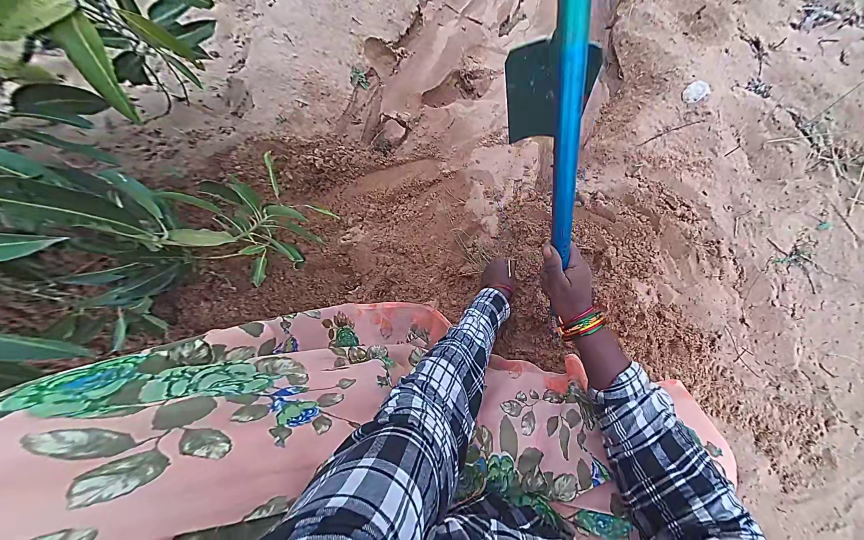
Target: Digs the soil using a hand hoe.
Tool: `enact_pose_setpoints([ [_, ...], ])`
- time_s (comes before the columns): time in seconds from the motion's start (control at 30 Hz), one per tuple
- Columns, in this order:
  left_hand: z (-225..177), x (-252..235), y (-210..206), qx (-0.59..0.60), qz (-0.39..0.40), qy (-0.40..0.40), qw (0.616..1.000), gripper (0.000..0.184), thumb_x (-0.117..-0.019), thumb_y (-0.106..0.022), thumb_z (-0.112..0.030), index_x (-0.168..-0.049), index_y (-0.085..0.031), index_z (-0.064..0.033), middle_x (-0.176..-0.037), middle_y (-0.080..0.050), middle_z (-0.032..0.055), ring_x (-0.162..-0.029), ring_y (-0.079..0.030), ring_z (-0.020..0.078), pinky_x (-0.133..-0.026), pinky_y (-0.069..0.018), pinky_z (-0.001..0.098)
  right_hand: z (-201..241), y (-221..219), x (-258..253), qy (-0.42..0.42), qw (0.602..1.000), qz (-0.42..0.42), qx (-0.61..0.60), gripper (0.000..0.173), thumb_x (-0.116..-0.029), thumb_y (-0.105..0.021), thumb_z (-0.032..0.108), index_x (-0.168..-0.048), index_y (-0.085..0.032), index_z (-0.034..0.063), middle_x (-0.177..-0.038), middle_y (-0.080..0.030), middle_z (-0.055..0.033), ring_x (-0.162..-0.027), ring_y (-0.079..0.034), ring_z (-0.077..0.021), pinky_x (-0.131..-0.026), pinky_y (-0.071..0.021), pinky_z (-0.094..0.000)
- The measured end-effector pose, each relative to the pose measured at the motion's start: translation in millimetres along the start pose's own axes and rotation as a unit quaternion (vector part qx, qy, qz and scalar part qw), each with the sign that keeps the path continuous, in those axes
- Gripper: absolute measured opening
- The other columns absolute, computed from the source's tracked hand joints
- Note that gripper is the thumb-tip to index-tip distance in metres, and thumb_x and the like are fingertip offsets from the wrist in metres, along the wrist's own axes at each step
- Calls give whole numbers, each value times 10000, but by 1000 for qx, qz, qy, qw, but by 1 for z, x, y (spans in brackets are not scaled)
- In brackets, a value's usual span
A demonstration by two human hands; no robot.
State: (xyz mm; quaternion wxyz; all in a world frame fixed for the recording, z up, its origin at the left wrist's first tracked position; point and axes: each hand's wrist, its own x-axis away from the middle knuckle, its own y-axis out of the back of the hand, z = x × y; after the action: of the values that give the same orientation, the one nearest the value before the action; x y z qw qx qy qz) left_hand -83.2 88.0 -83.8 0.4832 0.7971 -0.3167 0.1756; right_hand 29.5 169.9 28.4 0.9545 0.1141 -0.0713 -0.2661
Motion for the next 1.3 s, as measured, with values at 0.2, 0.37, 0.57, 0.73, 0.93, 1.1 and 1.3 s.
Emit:
enact_pose_setpoints([
  [0.2,1,13,15,-12,44,-11,999,477,-1109,-417,-317,-1400,-557,34,-1339,-624,300,-1273,-606,444,-1074,-464,621,-25,-1,-8,-312,934,139,103,582,-1097,-368,543,-1129,-603,13,-759,-521,-79,-607,-508,-202,-598,-480,-386],
  [0.37,14,-1,13,-22,56,-45,997,465,-1086,-484,-322,-1338,-603,49,-1335,-629,292,-1276,-603,439,-1076,-462,625,2,-6,15,-179,973,70,130,537,-1095,-424,495,-1090,-625,-3,-745,-545,-121,-654,-538,-260,-667,-475,-472],
  [0.57,13,6,5,22,36,-1,999,422,-1102,-422,-279,-1368,-581,7,-1330,-638,274,-1259,-622,427,-1042,-490,621,56,2,33,136,986,-70,60,662,-1002,-395,721,-1036,-587,89,-591,-462,58,-440,-434,-67,-420,-425,-282],
  [0.73,17,17,3,59,30,-1,998,466,-1081,-498,-272,-1459,-501,1,-1372,-611,277,-1275,-607,442,-1053,-479,631,27,-21,31,97,989,-96,48,537,-1043,-435,592,-1033,-561,70,-593,-469,72,-454,-448,-54,-444,-442,-273],
  [0.93,20,62,24,90,-16,-31,995,401,-1071,-507,-197,-1385,-569,46,-1287,-649,309,-1202,-642,462,-1007,-516,606,-16,-20,36,-303,946,53,103,481,-1142,-316,385,-968,-565,12,-628,-447,-5,-497,-449,-124,-527,-449,-306],
  [1.1,-19,134,113,172,92,69,978,423,-1133,-372,-158,-1473,-463,77,-1464,-520,317,-1373,-513,435,-1151,-375,549,9,-34,38,-243,969,-22,41,466,-1143,-317,356,-831,-506,66,-550,-413,38,-433,-403,-70,-449,-396,-239],
  [1.3,12,73,66,144,137,61,978,452,-1124,-416,-191,-1532,-424,3,-1487,-518,282,-1382,-514,433,-1139,-396,589,69,-20,22,12,999,-40,5,386,-1114,-339,412,-897,-500,136,-528,-399,86,-390,-386,-46,-402,-404,-229],
])
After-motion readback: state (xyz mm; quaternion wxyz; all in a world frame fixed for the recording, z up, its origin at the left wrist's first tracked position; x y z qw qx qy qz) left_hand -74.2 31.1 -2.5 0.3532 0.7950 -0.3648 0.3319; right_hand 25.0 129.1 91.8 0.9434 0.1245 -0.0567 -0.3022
